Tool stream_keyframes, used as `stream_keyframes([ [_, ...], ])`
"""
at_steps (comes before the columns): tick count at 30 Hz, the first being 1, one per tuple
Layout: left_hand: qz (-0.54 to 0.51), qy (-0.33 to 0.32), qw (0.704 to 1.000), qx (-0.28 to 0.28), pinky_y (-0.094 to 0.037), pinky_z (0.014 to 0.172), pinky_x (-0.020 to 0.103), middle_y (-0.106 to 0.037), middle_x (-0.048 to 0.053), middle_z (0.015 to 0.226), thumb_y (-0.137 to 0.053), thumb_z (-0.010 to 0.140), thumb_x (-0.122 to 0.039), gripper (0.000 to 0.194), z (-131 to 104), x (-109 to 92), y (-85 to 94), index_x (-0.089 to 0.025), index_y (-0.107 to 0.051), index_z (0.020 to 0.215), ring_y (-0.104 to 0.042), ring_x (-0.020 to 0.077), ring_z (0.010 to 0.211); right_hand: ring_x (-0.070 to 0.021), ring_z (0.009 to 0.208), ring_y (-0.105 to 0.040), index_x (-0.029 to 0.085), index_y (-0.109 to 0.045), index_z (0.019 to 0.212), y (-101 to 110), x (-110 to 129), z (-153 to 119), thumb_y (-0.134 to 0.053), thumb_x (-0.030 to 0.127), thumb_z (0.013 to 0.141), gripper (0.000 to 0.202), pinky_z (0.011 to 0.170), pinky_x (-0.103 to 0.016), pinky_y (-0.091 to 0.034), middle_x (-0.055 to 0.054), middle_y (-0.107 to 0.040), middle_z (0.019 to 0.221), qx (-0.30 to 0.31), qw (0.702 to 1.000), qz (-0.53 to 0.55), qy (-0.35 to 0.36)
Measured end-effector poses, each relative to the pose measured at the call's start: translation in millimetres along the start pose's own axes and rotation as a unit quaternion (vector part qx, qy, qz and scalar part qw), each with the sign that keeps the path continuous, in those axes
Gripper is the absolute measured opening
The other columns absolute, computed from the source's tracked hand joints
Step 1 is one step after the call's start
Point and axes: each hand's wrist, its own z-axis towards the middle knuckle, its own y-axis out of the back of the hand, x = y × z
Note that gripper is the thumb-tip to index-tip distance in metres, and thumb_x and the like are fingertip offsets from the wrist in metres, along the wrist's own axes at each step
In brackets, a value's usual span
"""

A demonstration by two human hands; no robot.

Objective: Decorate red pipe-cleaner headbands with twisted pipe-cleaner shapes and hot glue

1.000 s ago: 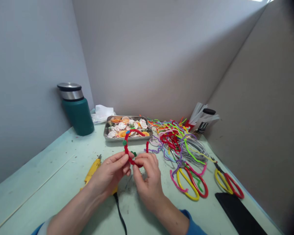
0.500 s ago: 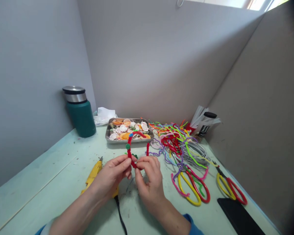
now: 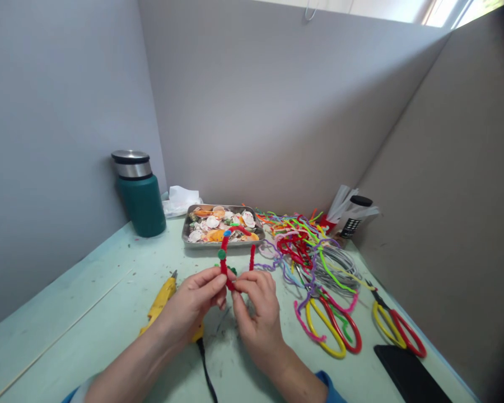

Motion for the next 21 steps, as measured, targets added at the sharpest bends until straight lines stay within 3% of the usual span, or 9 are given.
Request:
stream_keyframes([
  [7, -0.006, 0.0, 1.0, 0.008, -0.038, 0.057, 0.021, -0.049, -0.001, 0.064, -0.061, 0.08, -0.03, 0.017, -0.2, -1.6, -0.2, -0.015, -0.068, 0.084, -0.04, 0.0083, 0.057, -0.0204, 0.091, -0.049, 0.02, -0.06, 0.091, -0.1, -0.4, 1.0, -0.05, 0.012, 0.083, 0.015, 0.08, -0.038, -0.04, -0.005, -0.054, 0.092, -0.002, 1.0, -0.002, 0.003],
  [12, -0.025, 0.017, 0.999, -0.018, -0.039, 0.056, 0.021, -0.051, 0.0, 0.063, -0.065, 0.077, -0.029, 0.018, -0.8, -3.2, -2.3, -0.014, -0.069, 0.086, -0.041, 0.0083, 0.056, -0.0207, 0.09, -0.05, 0.02, -0.059, 0.088, 0.5, 1.5, 0.3, -0.05, 0.012, 0.083, 0.013, 0.08, -0.039, -0.04, -0.005, -0.055, 0.091, 0.002, 1.0, 0.003, -0.007],
  [21, -0.103, 0.037, 0.994, -0.015, -0.04, 0.054, 0.021, -0.05, -0.002, 0.058, -0.063, 0.079, -0.027, 0.016, -0.2, -4.0, -0.7, -0.013, -0.068, 0.085, -0.043, 0.0076, 0.052, -0.0203, 0.093, -0.05, 0.02, -0.058, 0.092, 3.7, 2.2, 2.1, -0.053, 0.016, 0.083, 0.011, 0.083, -0.039, -0.041, -0.005, -0.055, 0.096, 0.006, 1.0, 0.019, -0.013],
])
